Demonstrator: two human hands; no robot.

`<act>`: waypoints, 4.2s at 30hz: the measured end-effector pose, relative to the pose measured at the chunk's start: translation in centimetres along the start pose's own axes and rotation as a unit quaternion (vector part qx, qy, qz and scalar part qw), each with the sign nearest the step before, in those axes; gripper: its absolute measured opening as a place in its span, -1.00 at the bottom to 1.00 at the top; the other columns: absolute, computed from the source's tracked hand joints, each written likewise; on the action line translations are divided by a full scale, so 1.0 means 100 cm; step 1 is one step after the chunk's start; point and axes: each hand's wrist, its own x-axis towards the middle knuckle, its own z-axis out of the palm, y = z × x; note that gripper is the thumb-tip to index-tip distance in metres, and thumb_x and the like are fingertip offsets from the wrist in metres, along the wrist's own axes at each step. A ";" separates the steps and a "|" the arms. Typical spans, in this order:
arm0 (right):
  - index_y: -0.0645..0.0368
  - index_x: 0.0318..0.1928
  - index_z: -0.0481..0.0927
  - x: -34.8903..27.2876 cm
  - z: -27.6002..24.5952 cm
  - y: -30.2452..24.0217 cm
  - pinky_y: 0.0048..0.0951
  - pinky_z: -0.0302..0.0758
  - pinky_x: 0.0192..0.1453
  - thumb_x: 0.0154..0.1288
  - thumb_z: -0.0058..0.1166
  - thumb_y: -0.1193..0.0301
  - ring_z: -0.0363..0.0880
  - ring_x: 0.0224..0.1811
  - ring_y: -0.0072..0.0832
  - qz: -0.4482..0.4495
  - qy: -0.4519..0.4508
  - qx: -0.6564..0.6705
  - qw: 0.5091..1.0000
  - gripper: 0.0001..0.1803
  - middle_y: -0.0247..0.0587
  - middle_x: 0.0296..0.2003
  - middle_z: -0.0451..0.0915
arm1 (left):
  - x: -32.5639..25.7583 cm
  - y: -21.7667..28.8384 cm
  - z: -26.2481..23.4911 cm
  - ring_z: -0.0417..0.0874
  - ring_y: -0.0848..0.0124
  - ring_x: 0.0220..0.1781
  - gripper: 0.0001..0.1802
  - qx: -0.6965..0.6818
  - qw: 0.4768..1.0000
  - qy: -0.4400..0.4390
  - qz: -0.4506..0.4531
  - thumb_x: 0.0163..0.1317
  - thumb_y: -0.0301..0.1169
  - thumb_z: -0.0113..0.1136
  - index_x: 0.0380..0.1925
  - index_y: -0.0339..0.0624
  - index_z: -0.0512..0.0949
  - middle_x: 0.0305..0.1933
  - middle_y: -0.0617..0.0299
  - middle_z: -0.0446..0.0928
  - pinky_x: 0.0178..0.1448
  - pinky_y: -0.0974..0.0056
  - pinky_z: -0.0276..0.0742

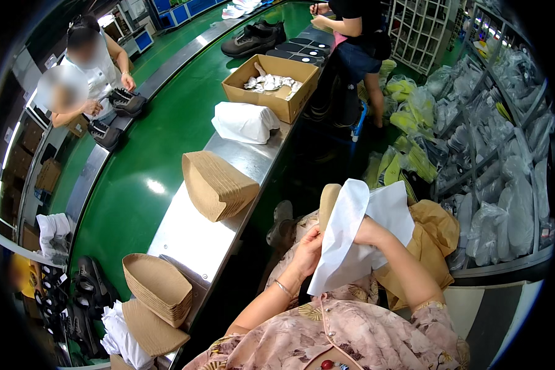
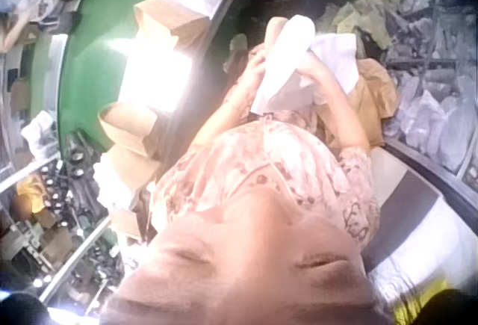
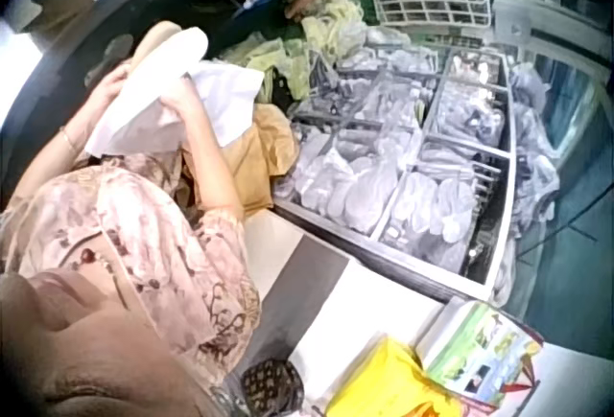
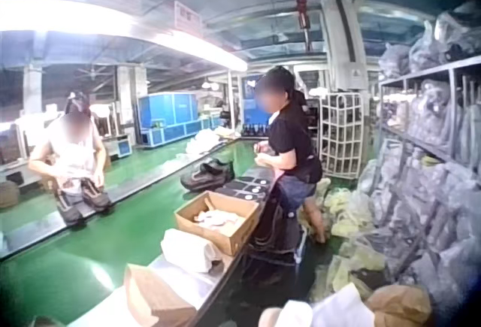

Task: The person prepares shoe components for assembly by wrapping cardboard shoe trees in protective paper, inserting them into finished shoes on a conveyor belt, and stacking the prepared units.

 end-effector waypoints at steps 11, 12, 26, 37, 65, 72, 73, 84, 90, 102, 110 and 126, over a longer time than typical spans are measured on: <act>0.15 0.06 0.43 -0.008 -0.004 0.003 -0.28 0.40 0.09 -0.08 0.23 0.04 0.46 0.04 -0.16 -0.017 0.042 -0.150 0.988 -0.30 0.01 0.03 0.44 | 0.019 0.011 0.001 0.52 0.39 -0.01 -0.78 -0.063 0.992 -0.036 -0.107 0.22 -0.48 0.05 -0.12 -0.21 0.44 -0.08 0.18 0.51 0.12 0.25 0.42; 0.15 0.03 0.45 -0.012 -0.003 0.003 -0.26 0.41 0.06 -0.10 0.26 0.07 0.48 0.00 -0.14 -0.022 0.091 -0.183 0.979 -0.32 0.04 -0.04 0.47 | 0.021 0.009 0.003 0.49 0.39 0.04 -0.76 -0.068 0.989 -0.031 -0.127 0.21 -0.47 0.06 -0.10 -0.22 0.43 -0.07 0.18 0.51 0.15 0.25 0.40; 0.02 0.34 -0.03 -0.008 0.015 0.004 -0.19 0.50 -0.05 -0.27 0.35 0.07 0.43 -0.12 0.13 0.110 0.076 -0.408 0.903 0.15 0.35 0.08 0.15 | 0.093 0.007 0.020 0.50 0.15 -0.12 -0.35 0.629 0.738 0.072 0.231 -0.02 -0.29 0.31 0.02 -0.45 0.32 -0.15 -0.05 0.46 0.02 0.19 0.42; -0.02 0.39 -0.20 -0.022 0.021 0.024 -0.12 0.51 -0.16 -0.30 0.37 0.03 0.47 -0.23 0.15 0.058 0.139 -0.337 0.929 0.29 0.28 -0.07 0.25 | 0.046 0.025 0.005 0.56 0.13 -0.16 -0.61 0.591 0.737 0.230 0.235 0.15 -0.43 0.13 -0.04 -0.40 0.36 -0.17 -0.07 0.50 -0.14 0.24 0.47; 0.26 0.11 0.31 -0.043 0.008 -0.078 -0.39 0.28 0.21 0.43 -0.35 0.23 0.37 0.09 -0.42 -0.122 0.116 0.624 0.763 -0.58 -0.12 0.05 0.41 | -0.005 0.074 0.055 0.29 0.24 0.28 0.08 0.033 0.990 -0.139 0.016 -0.11 0.12 0.33 0.28 -0.27 0.06 0.27 0.08 0.24 0.32 0.12 0.22; 0.21 -0.18 0.42 -0.033 -0.017 -0.098 -0.57 0.42 -0.12 0.37 -0.20 0.37 0.48 -0.26 -0.62 -0.125 0.173 0.565 0.797 -0.81 -0.34 -0.32 0.50 | 0.001 0.073 0.074 0.27 0.17 0.30 0.03 0.056 0.993 -0.053 0.090 0.01 0.22 0.14 0.30 -0.23 0.02 0.29 0.04 0.21 0.36 0.07 0.16; 0.19 -0.18 0.43 -0.027 -0.021 -0.091 -0.58 0.43 -0.12 0.36 -0.18 0.36 0.47 -0.26 -0.64 -0.138 0.173 0.525 0.822 -0.82 -0.36 -0.32 0.50 | 0.005 0.073 0.077 0.28 0.18 0.29 0.00 0.082 0.990 -0.052 0.104 0.02 0.21 0.14 0.29 -0.23 0.03 0.29 0.04 0.22 0.36 0.08 0.16; 0.19 0.21 0.24 0.011 -0.047 -0.069 -0.52 0.26 0.18 0.34 -0.13 0.05 0.36 0.06 -0.49 -0.159 0.125 0.318 0.926 -0.41 -0.20 0.07 0.32 | 0.012 0.090 0.090 0.43 0.15 0.16 -0.18 0.078 0.994 -0.034 0.072 0.10 0.06 0.09 0.18 -0.35 0.18 0.14 -0.03 0.37 0.28 0.10 0.30; 0.17 0.35 -0.12 -0.050 -0.057 -0.084 -0.40 0.26 0.22 0.11 0.21 0.23 0.30 0.17 -0.37 -0.190 0.077 0.135 0.969 -0.05 -0.04 0.13 0.31 | 0.027 0.101 0.101 0.48 0.17 0.10 -0.30 0.058 0.992 0.015 0.107 0.20 0.04 -0.02 0.12 -0.34 0.25 0.08 -0.02 0.42 0.23 0.12 0.35; 0.27 -0.05 0.36 -0.043 -0.007 -0.091 -0.30 0.46 -0.29 0.10 0.02 0.63 0.51 -0.32 -0.03 -0.287 0.506 -0.065 0.811 -0.65 0.04 -0.30 0.48 | 0.041 0.081 0.123 0.48 0.23 0.09 -0.36 -0.066 0.984 0.032 0.164 0.27 0.09 -0.17 0.10 -0.24 0.29 0.06 0.09 0.44 0.19 0.14 0.38; 0.25 -0.18 0.40 -0.035 0.020 -0.094 -0.49 0.41 -0.30 0.18 0.11 0.42 0.42 -0.31 -0.41 -0.243 0.476 0.240 0.810 -0.75 -0.15 -0.28 0.42 | 0.045 0.074 0.122 0.45 0.24 0.11 -0.34 -0.051 0.975 0.076 0.204 0.27 0.12 -0.25 0.12 -0.20 0.29 0.08 0.11 0.42 0.19 0.16 0.36; 0.27 -0.38 0.46 -0.032 0.013 -0.098 -0.58 0.40 -0.20 0.08 0.10 0.65 0.45 -0.36 -0.65 -0.185 0.272 0.654 0.681 -0.90 -0.34 -0.40 0.53 | 0.058 0.071 0.097 0.41 0.03 0.13 -0.09 -0.082 0.980 -0.005 0.182 0.13 0.27 -0.25 0.15 -0.41 0.19 0.09 -0.18 0.37 0.25 0.08 0.27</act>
